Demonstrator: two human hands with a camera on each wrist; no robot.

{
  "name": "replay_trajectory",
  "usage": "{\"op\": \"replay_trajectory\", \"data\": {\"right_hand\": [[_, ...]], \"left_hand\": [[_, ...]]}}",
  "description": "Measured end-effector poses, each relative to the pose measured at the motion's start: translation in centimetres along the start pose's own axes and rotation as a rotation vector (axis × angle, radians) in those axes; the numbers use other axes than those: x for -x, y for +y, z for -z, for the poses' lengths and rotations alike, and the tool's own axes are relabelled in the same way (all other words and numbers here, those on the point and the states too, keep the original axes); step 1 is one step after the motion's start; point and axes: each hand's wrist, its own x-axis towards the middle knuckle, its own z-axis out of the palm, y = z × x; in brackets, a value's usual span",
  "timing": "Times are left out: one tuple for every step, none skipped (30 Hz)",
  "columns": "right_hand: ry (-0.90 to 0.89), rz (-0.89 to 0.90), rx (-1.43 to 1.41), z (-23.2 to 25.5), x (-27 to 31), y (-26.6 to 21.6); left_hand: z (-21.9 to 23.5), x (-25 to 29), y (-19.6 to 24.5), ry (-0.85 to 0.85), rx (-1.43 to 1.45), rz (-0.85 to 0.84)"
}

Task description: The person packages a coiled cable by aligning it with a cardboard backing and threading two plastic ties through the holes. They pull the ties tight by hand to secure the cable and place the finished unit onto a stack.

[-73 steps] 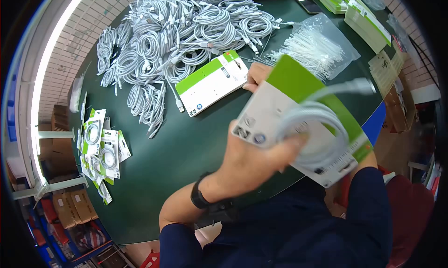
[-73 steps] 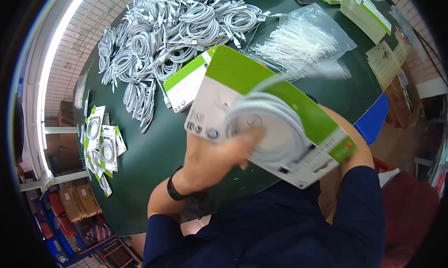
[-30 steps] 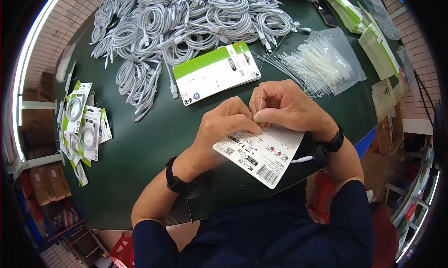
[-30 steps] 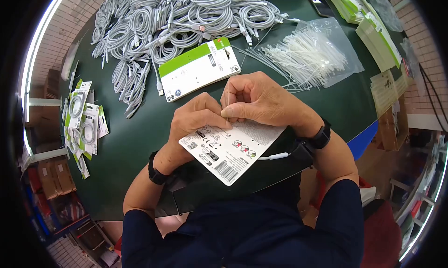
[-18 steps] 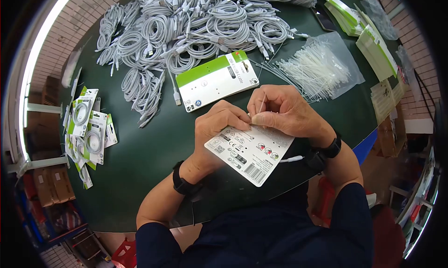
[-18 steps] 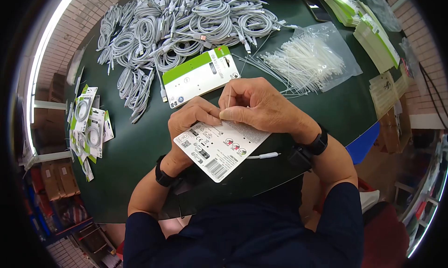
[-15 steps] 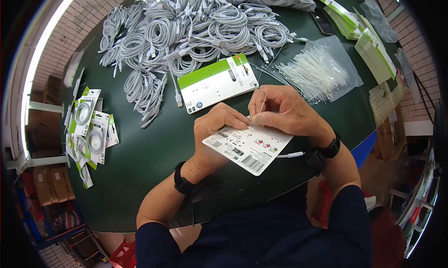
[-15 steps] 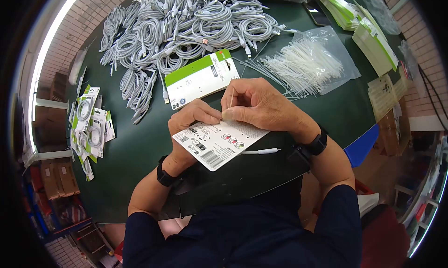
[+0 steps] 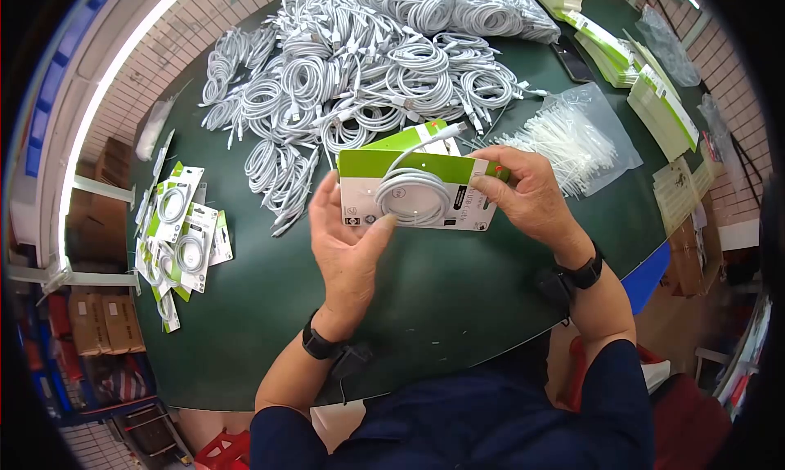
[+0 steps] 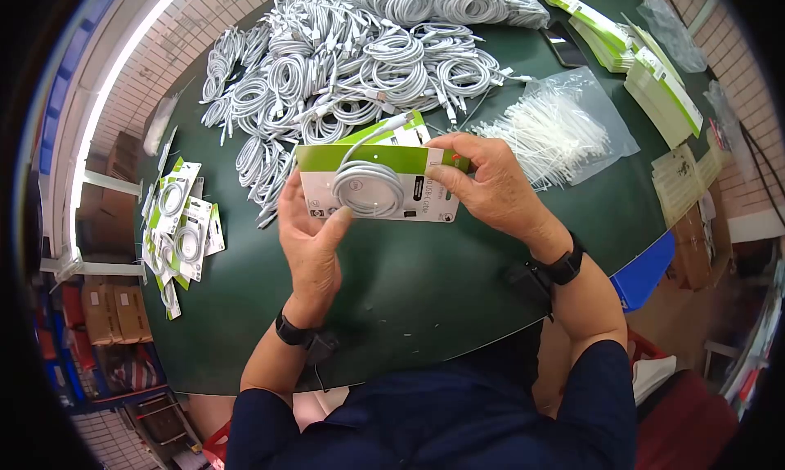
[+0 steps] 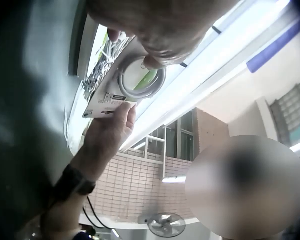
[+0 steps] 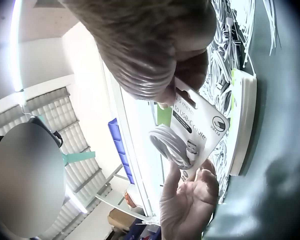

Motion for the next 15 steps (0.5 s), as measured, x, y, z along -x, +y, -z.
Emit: {"op": "replay_trajectory", "data": {"right_hand": [[-0.024,0.036,0.062,0.1,0.0,-0.1],[-0.050,0.072,0.124,0.1,-0.1,-0.1],[-0.080,0.108,0.185,0.0,-0.2,-0.1],[-0.115,0.104,0.180,-0.2,-0.1,-0.1],[-0.152,0.102,0.176,-0.5,-0.1,-0.1],[-0.190,0.101,0.174,-0.6,-0.2,0.0],[-0.203,0.142,0.199,-0.7,-0.2,0.2],[-0.213,0.184,0.224,-0.8,-0.2,0.7],[-0.220,0.226,0.249,-0.9,-0.1,1.0],[-0.230,0.204,0.257,-0.8,-0.1,1.0],[-0.238,0.181,0.263,-0.8,-0.1,1.1],[-0.244,0.159,0.270,-0.7,0.0,1.1],[-0.188,0.169,0.233,-0.8,0.0,1.0],[-0.130,0.179,0.196,-1.0,0.0,0.6],[-0.073,0.188,0.156,-1.3,0.0,0.3]], "left_hand": [[0.8,-0.2,-0.2,0.011,-0.180,-0.176],[1.6,-0.4,-0.2,0.023,-0.361,-0.350],[2.3,-0.8,0.5,-0.037,-0.563,-0.470],[2.3,-0.8,1.2,-0.104,-0.752,-0.563],[2.1,-1.0,2.4,-0.173,-0.939,-0.653],[1.8,-1.2,3.3,-0.243,-1.126,-0.741],[1.1,-1.2,3.7,-0.286,-1.146,-0.718],[1.2,-1.3,3.4,-0.341,-1.155,-0.695],[1.2,-1.5,3.2,-0.399,-1.162,-0.676],[1.1,-1.7,3.0,-0.460,-1.167,-0.659],[0.9,-1.8,3.1,-0.457,-1.167,-0.703],[0.8,-1.6,2.7,-0.437,-1.129,-0.683],[0.8,-1.4,2.1,-0.419,-1.092,-0.664],[0.9,-1.3,1.6,-0.403,-1.056,-0.645],[0.9,-1.4,1.2,-0.381,-1.031,-0.681]]}}
